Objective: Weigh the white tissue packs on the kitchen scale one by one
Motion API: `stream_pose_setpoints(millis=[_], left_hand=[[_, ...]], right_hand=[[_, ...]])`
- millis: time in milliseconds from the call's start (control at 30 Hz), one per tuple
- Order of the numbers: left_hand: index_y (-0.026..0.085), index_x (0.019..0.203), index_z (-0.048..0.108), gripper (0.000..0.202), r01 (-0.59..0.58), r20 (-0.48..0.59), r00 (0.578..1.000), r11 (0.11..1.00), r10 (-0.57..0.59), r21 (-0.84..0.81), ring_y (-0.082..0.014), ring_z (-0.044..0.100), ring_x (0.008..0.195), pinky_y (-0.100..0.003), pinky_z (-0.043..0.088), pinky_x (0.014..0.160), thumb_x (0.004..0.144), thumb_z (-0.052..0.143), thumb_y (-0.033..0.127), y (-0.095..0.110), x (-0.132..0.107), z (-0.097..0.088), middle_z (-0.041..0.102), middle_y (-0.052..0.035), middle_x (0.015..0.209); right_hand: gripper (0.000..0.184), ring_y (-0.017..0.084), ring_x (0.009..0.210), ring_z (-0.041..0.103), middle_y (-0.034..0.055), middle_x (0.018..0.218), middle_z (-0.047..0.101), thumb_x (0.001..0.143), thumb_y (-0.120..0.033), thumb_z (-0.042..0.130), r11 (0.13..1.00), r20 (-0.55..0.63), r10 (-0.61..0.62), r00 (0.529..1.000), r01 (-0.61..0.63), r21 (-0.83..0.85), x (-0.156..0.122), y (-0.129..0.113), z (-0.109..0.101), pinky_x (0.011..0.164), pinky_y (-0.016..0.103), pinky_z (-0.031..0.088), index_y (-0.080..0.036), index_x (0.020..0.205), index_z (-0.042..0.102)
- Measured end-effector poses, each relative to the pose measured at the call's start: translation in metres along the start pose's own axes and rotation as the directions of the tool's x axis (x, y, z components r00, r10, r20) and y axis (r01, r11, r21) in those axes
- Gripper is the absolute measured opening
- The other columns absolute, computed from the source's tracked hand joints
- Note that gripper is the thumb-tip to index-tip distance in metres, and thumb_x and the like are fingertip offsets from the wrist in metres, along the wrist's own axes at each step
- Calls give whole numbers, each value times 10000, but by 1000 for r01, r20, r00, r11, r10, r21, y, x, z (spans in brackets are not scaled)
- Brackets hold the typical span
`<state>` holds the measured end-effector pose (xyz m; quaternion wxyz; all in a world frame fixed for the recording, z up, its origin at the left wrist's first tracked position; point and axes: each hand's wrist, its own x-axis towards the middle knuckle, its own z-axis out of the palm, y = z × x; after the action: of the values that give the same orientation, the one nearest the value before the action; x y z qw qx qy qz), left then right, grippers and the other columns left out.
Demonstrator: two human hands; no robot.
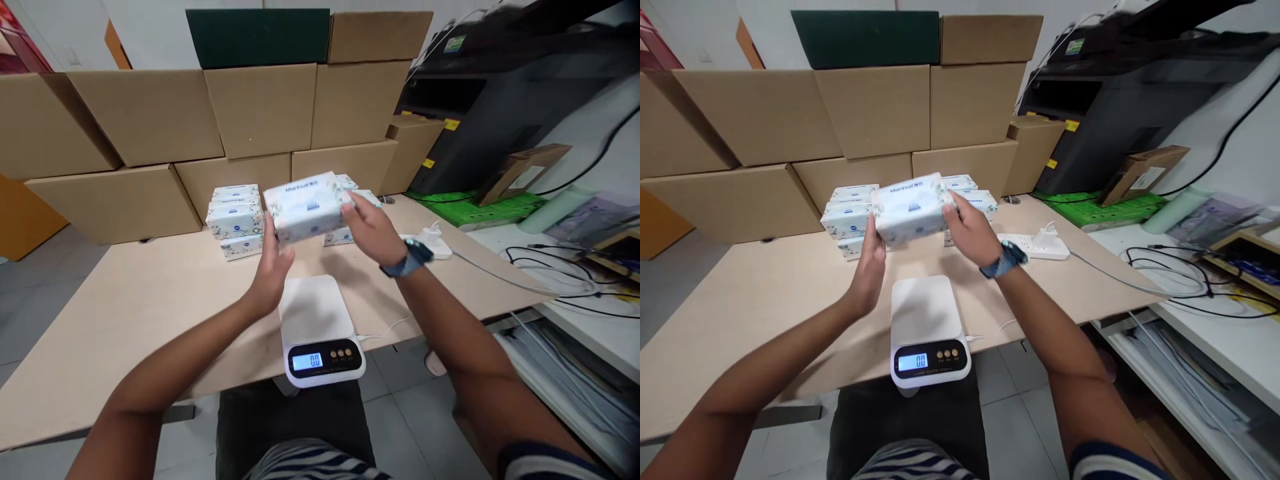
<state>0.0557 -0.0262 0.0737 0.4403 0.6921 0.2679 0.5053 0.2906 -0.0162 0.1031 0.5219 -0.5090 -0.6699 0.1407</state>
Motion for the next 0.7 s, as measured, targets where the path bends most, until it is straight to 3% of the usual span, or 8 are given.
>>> stream_pose_setpoints(millis=[67,133,267,333,400,567,700], left_hand=[[334,1735,189,951,-20,-111,994,999,24,43,-275,-2,1731,-426,55,1410,968,519,788,0,48,4,79,9,1864],[314,1703,279,848,-35,-187,981,994,54,100,-272,21,1731,-437,33,1407,1002,538,716,-6,89,9,130,-12,1858],[220,1673,325,809,-13,-263,961,969,80,247,-258,91,1730,-415,26,1406,1015,575,619,-35,138,18,180,-108,1844],[210,1685,285,806,45,-313,949,958,48,282,-243,85,1731,-414,34,1409,1022,563,572,-50,147,22,167,-118,1845],[196,1696,239,796,113,-378,926,951,5,289,-225,57,1733,-407,37,1409,1032,540,515,-64,151,26,133,-124,1850],[65,1700,96,869,327,-532,831,916,-163,231,-233,9,1733,-373,48,1403,1037,510,447,-84,164,29,23,-209,1845],[52,1706,48,898,478,-626,734,855,-262,203,-251,-24,1729,-371,65,1398,1046,489,472,-94,172,31,-11,-216,1843]], right_hand=[[663,327,1368,632,113,1385,744,1035,-708,383,996,-10,-49,999,48,-81,51,12,1,1197,479,487,-218,1325,722],[557,283,1148,703,123,1186,784,1082,-531,322,975,49,47,998,-35,-221,96,25,9,1028,409,560,-173,1175,739],[423,221,858,678,88,855,745,1053,-289,350,890,113,212,971,-145,-432,152,44,38,810,320,523,-131,952,729],[409,234,899,690,115,896,769,1050,-256,366,872,120,218,968,-138,-469,166,49,54,826,316,510,-122,955,740],[435,262,1032,710,178,1067,798,1074,-264,349,853,131,218,967,-124,-507,174,53,68,899,322,508,-105,1057,753],[693,379,1288,668,336,1398,670,1106,-551,309,803,193,210,958,-57,-594,177,57,94,1081,426,482,-18,1362,669],[731,401,1361,631,334,1476,617,1088,-594,346,746,290,210,934,39,-665,171,61,102,1131,455,464,-14,1457,596]])
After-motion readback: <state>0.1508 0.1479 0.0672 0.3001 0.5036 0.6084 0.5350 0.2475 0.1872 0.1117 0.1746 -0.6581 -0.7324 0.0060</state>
